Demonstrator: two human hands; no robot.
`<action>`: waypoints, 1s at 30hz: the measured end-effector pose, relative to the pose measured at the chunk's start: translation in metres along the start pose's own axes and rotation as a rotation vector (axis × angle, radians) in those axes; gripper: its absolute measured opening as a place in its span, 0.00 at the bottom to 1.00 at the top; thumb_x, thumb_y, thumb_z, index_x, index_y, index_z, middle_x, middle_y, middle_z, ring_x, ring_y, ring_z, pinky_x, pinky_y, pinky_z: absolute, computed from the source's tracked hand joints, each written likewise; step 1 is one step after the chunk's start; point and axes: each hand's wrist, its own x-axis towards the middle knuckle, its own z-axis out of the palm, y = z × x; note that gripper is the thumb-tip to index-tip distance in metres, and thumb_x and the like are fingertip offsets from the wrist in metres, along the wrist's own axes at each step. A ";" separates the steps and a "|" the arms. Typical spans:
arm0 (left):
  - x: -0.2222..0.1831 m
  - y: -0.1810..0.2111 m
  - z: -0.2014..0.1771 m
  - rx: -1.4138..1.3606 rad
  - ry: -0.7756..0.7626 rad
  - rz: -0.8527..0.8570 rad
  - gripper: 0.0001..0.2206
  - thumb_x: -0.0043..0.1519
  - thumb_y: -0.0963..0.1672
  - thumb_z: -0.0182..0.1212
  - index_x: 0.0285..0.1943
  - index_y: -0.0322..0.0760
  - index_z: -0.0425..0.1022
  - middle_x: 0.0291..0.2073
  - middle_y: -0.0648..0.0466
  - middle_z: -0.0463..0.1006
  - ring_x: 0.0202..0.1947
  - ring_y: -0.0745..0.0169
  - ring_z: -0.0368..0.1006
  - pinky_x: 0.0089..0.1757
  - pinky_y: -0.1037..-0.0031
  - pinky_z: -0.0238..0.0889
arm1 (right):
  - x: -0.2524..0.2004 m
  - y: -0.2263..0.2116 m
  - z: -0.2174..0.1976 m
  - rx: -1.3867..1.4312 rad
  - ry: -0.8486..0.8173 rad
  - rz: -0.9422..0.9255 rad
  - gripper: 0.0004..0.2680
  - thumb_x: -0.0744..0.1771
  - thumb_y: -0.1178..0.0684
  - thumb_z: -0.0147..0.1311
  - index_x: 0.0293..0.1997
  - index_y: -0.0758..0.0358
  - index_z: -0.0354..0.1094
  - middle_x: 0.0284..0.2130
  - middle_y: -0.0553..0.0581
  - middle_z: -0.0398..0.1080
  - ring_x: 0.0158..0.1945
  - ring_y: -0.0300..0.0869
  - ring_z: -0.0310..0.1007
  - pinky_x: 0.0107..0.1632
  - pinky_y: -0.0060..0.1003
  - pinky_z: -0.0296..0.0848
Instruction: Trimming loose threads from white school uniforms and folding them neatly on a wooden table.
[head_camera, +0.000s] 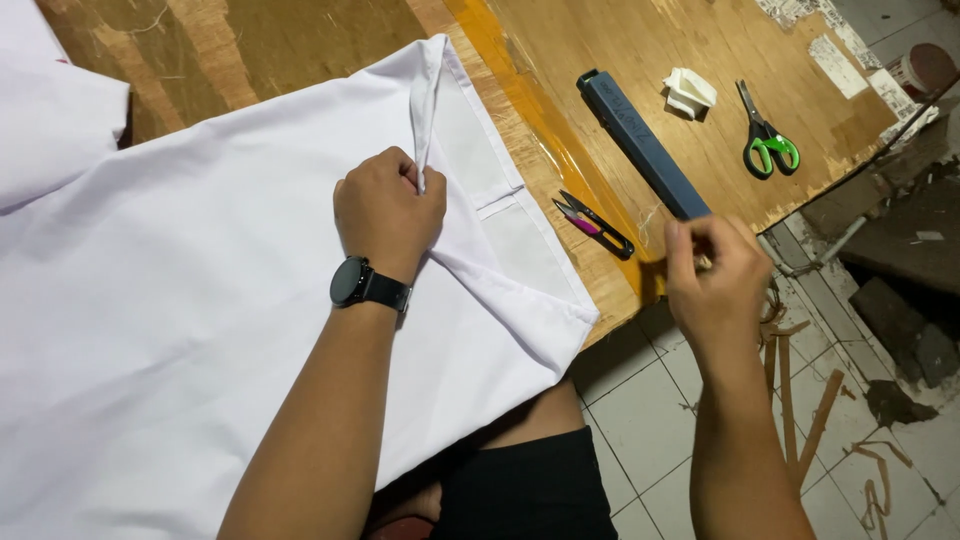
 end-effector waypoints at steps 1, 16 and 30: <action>0.000 0.002 -0.002 -0.023 -0.014 0.021 0.10 0.60 0.47 0.60 0.28 0.39 0.77 0.16 0.57 0.75 0.23 0.56 0.76 0.40 0.67 0.61 | -0.017 -0.006 -0.013 -0.027 -0.009 0.088 0.05 0.70 0.54 0.58 0.44 0.63 0.67 0.30 0.65 0.65 0.34 0.58 0.68 0.39 0.46 0.67; 0.002 0.041 -0.027 -0.270 -0.274 0.241 0.18 0.64 0.38 0.47 0.63 0.30 0.69 0.46 0.40 0.81 0.54 0.35 0.74 0.50 0.52 0.67 | -0.070 -0.040 -0.004 0.144 -0.275 0.230 0.12 0.64 0.40 0.64 0.25 0.54 0.73 0.38 0.52 0.63 0.46 0.50 0.64 0.51 0.44 0.58; 0.065 0.021 0.031 0.378 -0.398 0.395 0.42 0.61 0.67 0.31 0.82 0.52 0.43 0.80 0.50 0.42 0.78 0.47 0.32 0.67 0.43 0.18 | -0.092 -0.057 0.001 -0.027 -0.107 0.404 0.10 0.66 0.41 0.53 0.44 0.52 0.71 0.46 0.50 0.68 0.54 0.44 0.64 0.53 0.44 0.52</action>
